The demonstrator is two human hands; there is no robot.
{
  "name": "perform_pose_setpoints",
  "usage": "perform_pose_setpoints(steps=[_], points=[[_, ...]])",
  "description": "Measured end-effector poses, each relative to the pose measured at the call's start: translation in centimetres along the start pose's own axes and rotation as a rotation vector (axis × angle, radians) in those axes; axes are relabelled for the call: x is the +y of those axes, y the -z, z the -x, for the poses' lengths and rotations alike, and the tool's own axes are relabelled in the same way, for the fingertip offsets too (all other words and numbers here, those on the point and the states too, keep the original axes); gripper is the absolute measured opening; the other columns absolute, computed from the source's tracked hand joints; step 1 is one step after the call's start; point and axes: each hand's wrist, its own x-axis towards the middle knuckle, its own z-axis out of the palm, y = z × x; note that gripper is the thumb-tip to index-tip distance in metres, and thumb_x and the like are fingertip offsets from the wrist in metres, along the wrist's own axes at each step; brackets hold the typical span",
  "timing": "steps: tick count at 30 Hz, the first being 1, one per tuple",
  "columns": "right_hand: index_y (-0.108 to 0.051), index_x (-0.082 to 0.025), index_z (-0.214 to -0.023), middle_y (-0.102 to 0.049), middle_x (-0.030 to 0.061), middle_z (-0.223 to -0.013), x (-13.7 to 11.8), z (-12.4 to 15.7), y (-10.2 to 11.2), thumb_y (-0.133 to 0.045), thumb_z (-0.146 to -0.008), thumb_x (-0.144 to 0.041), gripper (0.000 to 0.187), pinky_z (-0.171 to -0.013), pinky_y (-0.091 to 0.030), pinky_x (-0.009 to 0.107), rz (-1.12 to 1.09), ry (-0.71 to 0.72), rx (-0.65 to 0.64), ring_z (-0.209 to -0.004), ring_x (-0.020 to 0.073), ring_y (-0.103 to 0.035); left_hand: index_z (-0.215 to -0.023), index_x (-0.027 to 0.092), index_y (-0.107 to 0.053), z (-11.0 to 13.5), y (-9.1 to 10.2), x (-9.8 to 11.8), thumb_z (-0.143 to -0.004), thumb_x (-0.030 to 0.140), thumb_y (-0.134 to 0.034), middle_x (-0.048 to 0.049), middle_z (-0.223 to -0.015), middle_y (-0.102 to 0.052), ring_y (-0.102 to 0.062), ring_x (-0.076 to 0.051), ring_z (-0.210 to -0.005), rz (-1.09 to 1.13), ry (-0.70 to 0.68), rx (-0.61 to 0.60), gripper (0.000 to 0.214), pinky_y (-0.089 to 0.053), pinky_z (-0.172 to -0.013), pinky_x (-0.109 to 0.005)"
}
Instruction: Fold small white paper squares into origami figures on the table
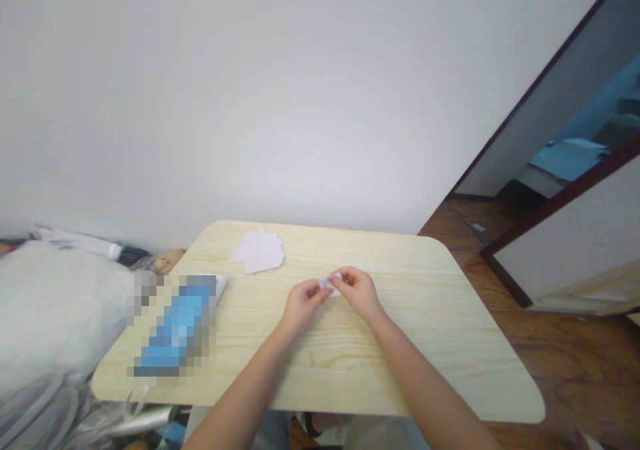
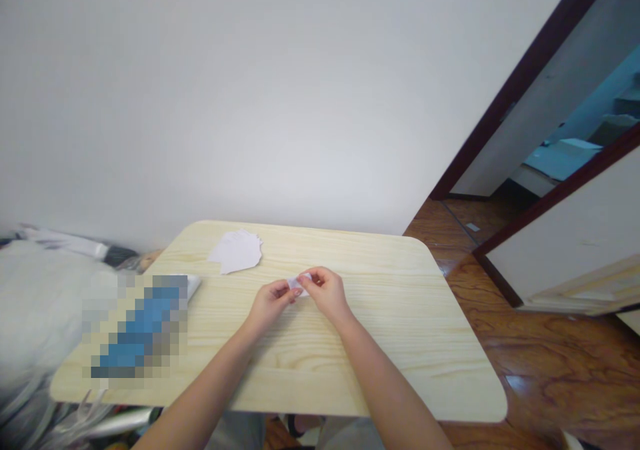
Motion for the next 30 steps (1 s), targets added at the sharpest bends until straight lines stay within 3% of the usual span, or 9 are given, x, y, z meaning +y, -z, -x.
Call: perform_pose_setpoints(steps=[3,9,18,23,30], points=[[-0.065,-0.014,-0.072,-0.063,0.0035,-0.064,0.1,-0.1,0.1,-0.064,-0.067,-0.033,0.02,-0.053,-0.044,0.023,-0.019,-0.008,0.008,-0.057,0.0131,-0.056,-0.07,0.014,-0.064,-0.1,0.1,0.1,-0.065,0.04,-0.062,-0.0002,-0.06,-0.059,-0.048,-0.011,-0.054,0.01,0.008,-0.011,0.027,-0.039,-0.051,-0.021],[-0.065,-0.014,-0.072,-0.064,0.0037,-0.064,0.3,-0.2,0.1,-0.065,-0.066,-0.035,0.021,-0.055,-0.045,0.024,-0.061,-0.024,0.002,-0.058,0.0135,-0.057,-0.069,0.013,-0.061,-0.3,0.5,0.4,-0.066,0.043,-0.061,0.0011,-0.056,-0.055,-0.049,-0.01,-0.052,0.065,0.049,0.086,0.029,-0.04,-0.052,-0.021],[-0.064,-0.014,-0.068,-0.064,0.0027,-0.062,0.7,-0.5,0.0,-0.067,-0.062,-0.033,0.02,-0.054,-0.044,0.024,-0.152,-0.099,-0.015,-0.055,0.0128,-0.056,-0.07,0.014,-0.055,-0.1,0.3,0.5,-0.067,0.046,-0.059,0.002,-0.059,-0.052,-0.048,-0.009,-0.054,0.197,0.106,0.014,0.032,-0.041,-0.053,-0.021],[-0.064,-0.014,-0.069,-0.063,0.0029,-0.062,0.8,-0.7,0.4,-0.067,-0.061,-0.032,0.02,-0.051,-0.042,0.023,-0.129,-0.109,0.03,-0.054,0.0123,-0.054,-0.064,0.013,-0.055,0.2,0.4,1.3,-0.059,0.041,-0.066,0.0024,-0.054,-0.051,-0.045,-0.008,-0.051,0.043,0.118,-0.11,0.03,-0.036,-0.05,-0.02],[-0.063,-0.015,-0.075,-0.064,0.0033,-0.068,0.6,-0.8,0.3,-0.064,-0.063,-0.035,0.024,-0.055,-0.043,0.024,-0.16,-0.117,-0.062,-0.059,0.0129,-0.055,-0.061,0.013,-0.053,0.1,0.7,1.0,-0.062,0.042,-0.063,0.0043,-0.05,-0.047,-0.04,-0.007,-0.045,-0.002,0.136,-0.107,0.03,-0.032,-0.045,-0.019]])
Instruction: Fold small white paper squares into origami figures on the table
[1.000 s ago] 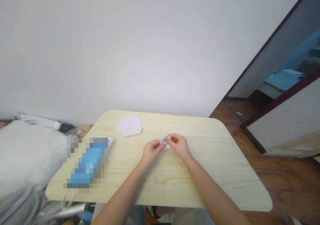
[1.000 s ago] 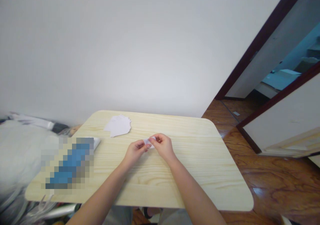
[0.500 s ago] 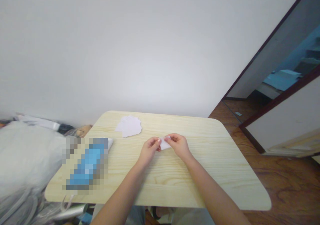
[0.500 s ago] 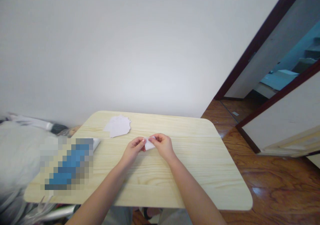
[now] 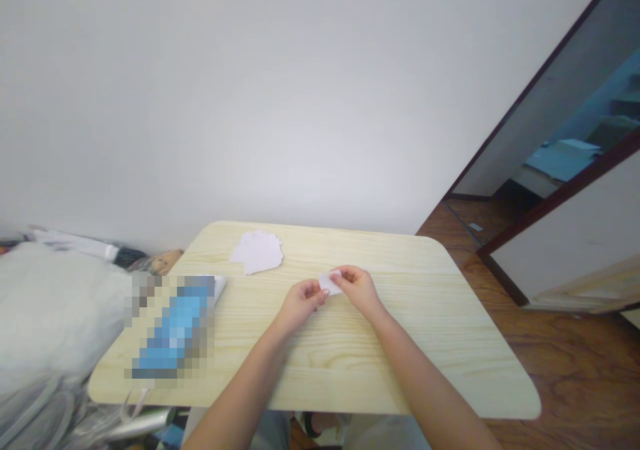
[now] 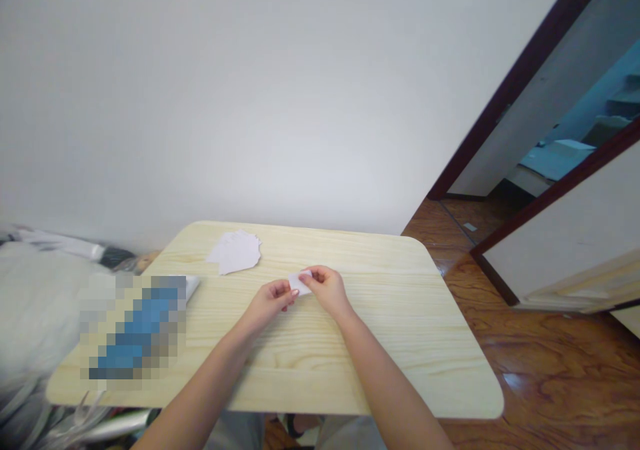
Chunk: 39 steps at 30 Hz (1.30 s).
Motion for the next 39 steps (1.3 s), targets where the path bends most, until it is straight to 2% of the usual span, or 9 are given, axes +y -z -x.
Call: perform_pose_setpoints(steps=[3,5,10,22,30,33,35,37,39], points=[[-0.062,-0.015,-0.083,-0.065,0.003,-0.074,0.2,0.0,0.1,-0.063,-0.065,-0.037,0.028,-0.056,-0.043,0.023,0.036,0.006,-0.103,-0.062,0.0126,-0.056,-0.062,0.014,-0.053,-0.1,0.2,-0.1,-0.062,0.043,-0.062,0.006,-0.048,-0.044,-0.036,-0.006,-0.042,0.018,-0.005,0.053,0.03,-0.028,-0.042,-0.018],[-0.062,-0.014,-0.079,-0.063,0.0016,-0.07,0.4,0.1,0.2,-0.064,-0.065,-0.038,0.028,-0.053,-0.041,0.022,0.132,-0.008,-0.151,-0.058,0.0114,-0.054,-0.062,0.014,-0.053,-0.2,0.2,-0.1,-0.061,0.043,-0.063,0.0064,-0.047,-0.043,-0.035,-0.006,-0.041,0.037,-0.021,0.097,0.031,-0.027,-0.041,-0.018],[-0.062,-0.012,-0.064,-0.055,-0.0017,-0.053,0.7,0.4,0.0,-0.061,-0.067,-0.041,0.028,-0.045,-0.034,0.019,0.295,-0.04,-0.12,-0.047,0.0082,-0.046,-0.059,0.015,-0.053,-0.2,0.0,0.3,-0.057,0.043,-0.067,0.0058,-0.047,-0.045,-0.036,-0.006,-0.043,0.071,-0.046,0.165,0.032,-0.027,-0.043,-0.018],[-0.061,-0.013,-0.061,-0.059,-0.0001,-0.052,0.1,0.4,-0.3,-0.06,-0.066,-0.035,0.023,-0.046,-0.036,0.02,0.222,-0.091,-0.096,-0.045,0.0088,-0.049,-0.065,0.013,-0.057,-0.3,0.1,0.1,-0.059,0.046,-0.064,0.0055,-0.048,-0.045,-0.034,-0.005,-0.041,0.056,-0.023,0.146,0.034,-0.026,-0.041,-0.018],[-0.064,-0.012,-0.064,-0.061,0.0022,-0.054,-0.5,0.1,0.4,-0.062,-0.063,-0.047,0.035,-0.05,-0.043,0.022,0.077,-0.195,-0.141,-0.046,0.0091,-0.052,-0.063,0.014,-0.057,-0.3,0.5,0.1,-0.058,0.048,-0.063,0.0048,-0.046,-0.046,-0.036,-0.007,-0.041,0.017,-0.011,0.208,0.035,-0.025,-0.041,-0.019],[-0.064,-0.012,-0.074,-0.064,0.0046,-0.065,-0.2,-0.1,0.8,-0.057,-0.067,-0.05,0.039,-0.053,-0.044,0.023,0.051,-0.136,-0.054,-0.053,0.0105,-0.055,-0.063,0.015,-0.058,-0.3,0.6,0.0,-0.058,0.046,-0.063,0.0036,-0.049,-0.05,-0.041,-0.009,-0.045,-0.012,-0.022,0.221,0.033,-0.029,-0.044,-0.02],[-0.063,-0.015,-0.083,-0.065,0.0046,-0.076,0.0,-0.2,0.7,-0.058,-0.067,-0.047,0.037,-0.06,-0.046,0.024,0.031,-0.043,-0.061,-0.063,0.0126,-0.058,-0.062,0.015,-0.057,-0.3,0.4,-0.3,-0.058,0.045,-0.064,0.0038,-0.05,-0.05,-0.043,-0.009,-0.047,-0.018,-0.027,0.187,0.031,-0.032,-0.047,-0.02],[-0.062,-0.015,-0.081,-0.065,0.0029,-0.075,0.3,-0.1,0.3,-0.063,-0.065,-0.042,0.031,-0.062,-0.045,0.025,0.068,0.019,-0.114,-0.066,0.0136,-0.057,-0.061,0.014,-0.056,-0.4,0.1,-0.5,-0.06,0.044,-0.063,0.0036,-0.052,-0.05,-0.044,-0.009,-0.05,-0.019,-0.05,0.146,0.03,-0.034,-0.05,-0.02],[-0.061,-0.015,-0.074,-0.063,0.0013,-0.069,0.5,0.1,-0.1,-0.063,-0.065,-0.038,0.025,-0.059,-0.044,0.024,0.119,0.021,-0.107,-0.062,0.0133,-0.056,-0.062,0.014,-0.056,-0.4,-0.2,-0.7,-0.06,0.044,-0.063,0.0034,-0.054,-0.051,-0.044,-0.009,-0.051,-0.027,-0.062,0.116,0.03,-0.035,-0.051,-0.02]])
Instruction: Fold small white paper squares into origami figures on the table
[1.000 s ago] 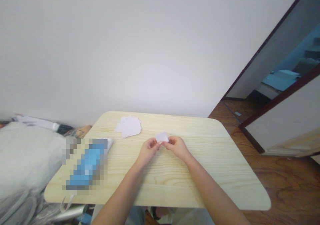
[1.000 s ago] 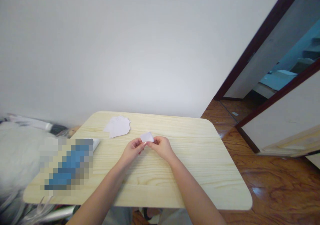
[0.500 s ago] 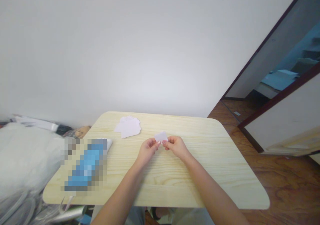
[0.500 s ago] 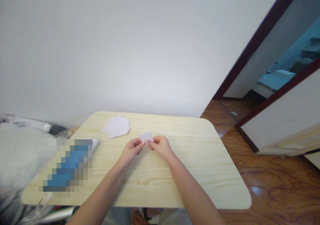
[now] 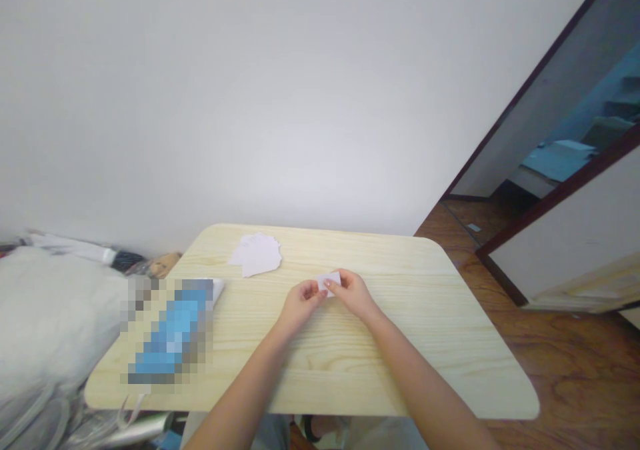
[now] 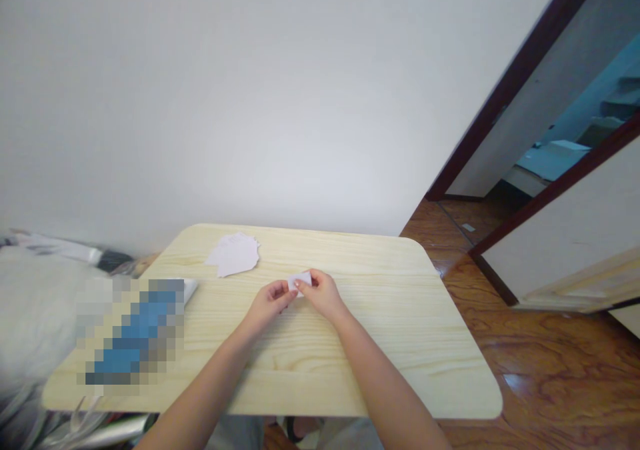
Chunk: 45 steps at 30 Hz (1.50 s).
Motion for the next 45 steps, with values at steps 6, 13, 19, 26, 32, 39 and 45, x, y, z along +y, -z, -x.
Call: perform_pose_setpoints(steps=[6,13,19,26,32,39,45], points=[[-0.061,-0.014,-0.067,-0.063,0.0006,-0.063,-0.2,0.0,-0.2,-0.063,-0.064,-0.037,0.023,-0.056,-0.042,0.024,0.003,-0.037,0.087,-0.056,0.0127,-0.054,-0.07,0.013,-0.06,0.0,-0.1,0.0,-0.062,0.047,-0.061,0.0026,-0.054,-0.052,-0.043,-0.008,-0.046,-0.035,0.045,-0.038,0.035,-0.033,-0.045,-0.02],[-0.064,-0.014,-0.07,-0.066,0.0022,-0.065,0.3,-0.3,0.0,-0.066,-0.061,-0.041,0.028,-0.055,-0.043,0.024,-0.099,-0.065,0.099,-0.056,0.0135,-0.056,-0.075,0.014,-0.061,-0.3,-0.2,-0.7,-0.066,0.046,-0.059,-0.0024,-0.064,-0.061,-0.051,-0.012,-0.055,0.009,0.008,0.104,0.033,-0.035,-0.045,-0.02],[-0.067,-0.013,-0.074,-0.069,0.0049,-0.071,0.6,-0.4,0.5,-0.064,-0.063,-0.038,0.027,-0.06,-0.045,0.027,-0.039,-0.089,-0.003,-0.06,0.0148,-0.059,-0.07,0.015,-0.055,-0.2,0.0,-0.7,-0.071,0.042,-0.053,-0.0001,-0.059,-0.057,-0.05,-0.012,-0.053,-0.061,-0.047,0.187,0.027,-0.038,-0.05,-0.022],[-0.065,-0.013,-0.065,-0.066,0.003,-0.062,1.0,-0.5,1.3,-0.066,-0.061,-0.035,0.022,-0.053,-0.042,0.024,0.096,-0.111,0.027,-0.053,0.0127,-0.056,-0.069,0.018,-0.056,0.2,0.7,-0.3,-0.076,0.035,-0.049,-0.0013,-0.065,-0.059,-0.054,-0.017,-0.064,-0.317,-0.158,0.242,0.019,-0.038,-0.06,-0.025],[-0.064,-0.016,-0.087,-0.067,0.0048,-0.083,0.5,-0.2,1.1,-0.064,-0.066,-0.033,0.028,-0.069,-0.046,0.029,0.102,0.007,-0.008,-0.074,0.0158,-0.06,-0.073,0.02,-0.06,0.3,0.6,-0.4,-0.076,0.036,-0.05,-0.003,-0.07,-0.063,-0.055,-0.018,-0.067,-0.404,-0.18,0.22,0.019,-0.039,-0.064,-0.026],[-0.064,-0.016,-0.073,-0.064,0.0038,-0.074,0.0,0.0,0.2,-0.057,-0.072,-0.027,0.013,-0.069,-0.044,0.028,0.26,0.131,0.042,-0.073,0.0158,-0.058,-0.079,0.02,-0.065,0.5,0.1,-0.3,-0.076,0.034,-0.052,-0.0045,-0.077,-0.065,-0.056,-0.018,-0.073,-0.395,-0.225,0.149,0.019,-0.04,-0.068,-0.027],[-0.065,-0.016,-0.071,-0.065,0.0046,-0.073,-0.9,0.0,0.6,-0.056,-0.071,-0.025,0.013,-0.069,-0.043,0.029,0.349,0.09,0.062,-0.072,0.0168,-0.058,-0.076,0.018,-0.064,0.3,0.2,-0.5,-0.076,0.031,-0.051,-0.0048,-0.076,-0.064,-0.055,-0.018,-0.072,-0.441,-0.233,0.179,0.018,-0.04,-0.066,-0.028]])
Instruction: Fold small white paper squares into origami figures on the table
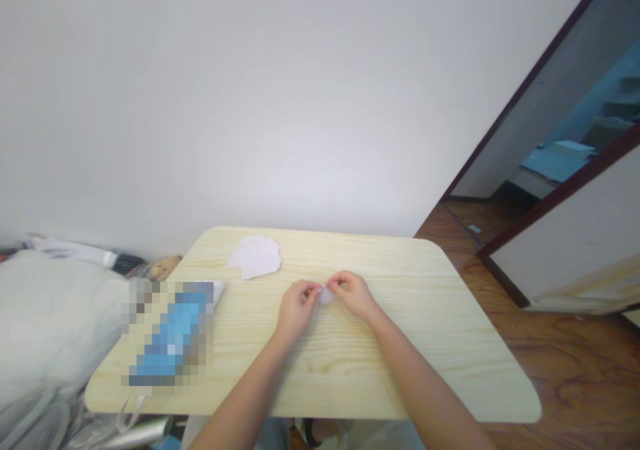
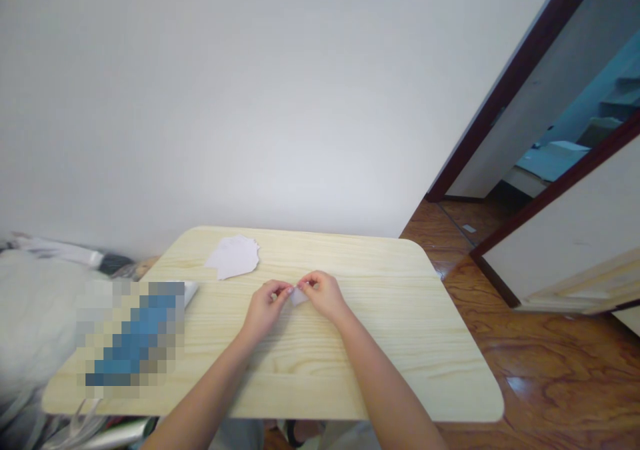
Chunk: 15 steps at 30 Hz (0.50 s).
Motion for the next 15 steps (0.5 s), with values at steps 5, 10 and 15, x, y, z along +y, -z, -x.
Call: perform_pose_setpoints(steps=[5,10,15], points=[[-0.064,-0.016,-0.072,-0.065,0.0043,-0.071,1.2,-0.4,0.4,-0.054,-0.071,-0.027,0.015,-0.063,-0.043,0.027,-0.05,-0.068,-0.03,-0.067,0.0162,-0.058,-0.076,0.017,-0.064,-0.1,0.0,-0.2,-0.076,0.031,-0.05,-0.0049,-0.075,-0.065,-0.055,-0.018,-0.07,-0.016,0.039,-0.013,0.02,-0.04,-0.065,-0.028],[-0.061,-0.015,-0.072,-0.06,0.0029,-0.064,2.2,-0.8,1.4,-0.05,-0.075,-0.034,0.023,-0.06,-0.043,0.027,-0.037,-0.09,0.16,-0.062,0.0151,-0.054,-0.073,0.016,-0.063,-0.3,0.6,-0.6,-0.075,0.035,-0.049,-0.0046,-0.071,-0.064,-0.056,-0.018,-0.067,-0.002,0.097,0.034,0.023,-0.041,-0.063,-0.028],[-0.061,-0.018,-0.087,-0.062,0.0028,-0.08,0.6,0.0,0.9,-0.058,-0.071,-0.027,0.018,-0.069,-0.043,0.026,-0.001,0.14,-0.009,-0.073,0.0143,-0.055,-0.075,0.017,-0.064,-0.3,0.2,-0.6,-0.075,0.035,-0.051,-0.0042,-0.075,-0.065,-0.057,-0.017,-0.072,0.068,0.044,-0.069,0.023,-0.042,-0.066,-0.027]])
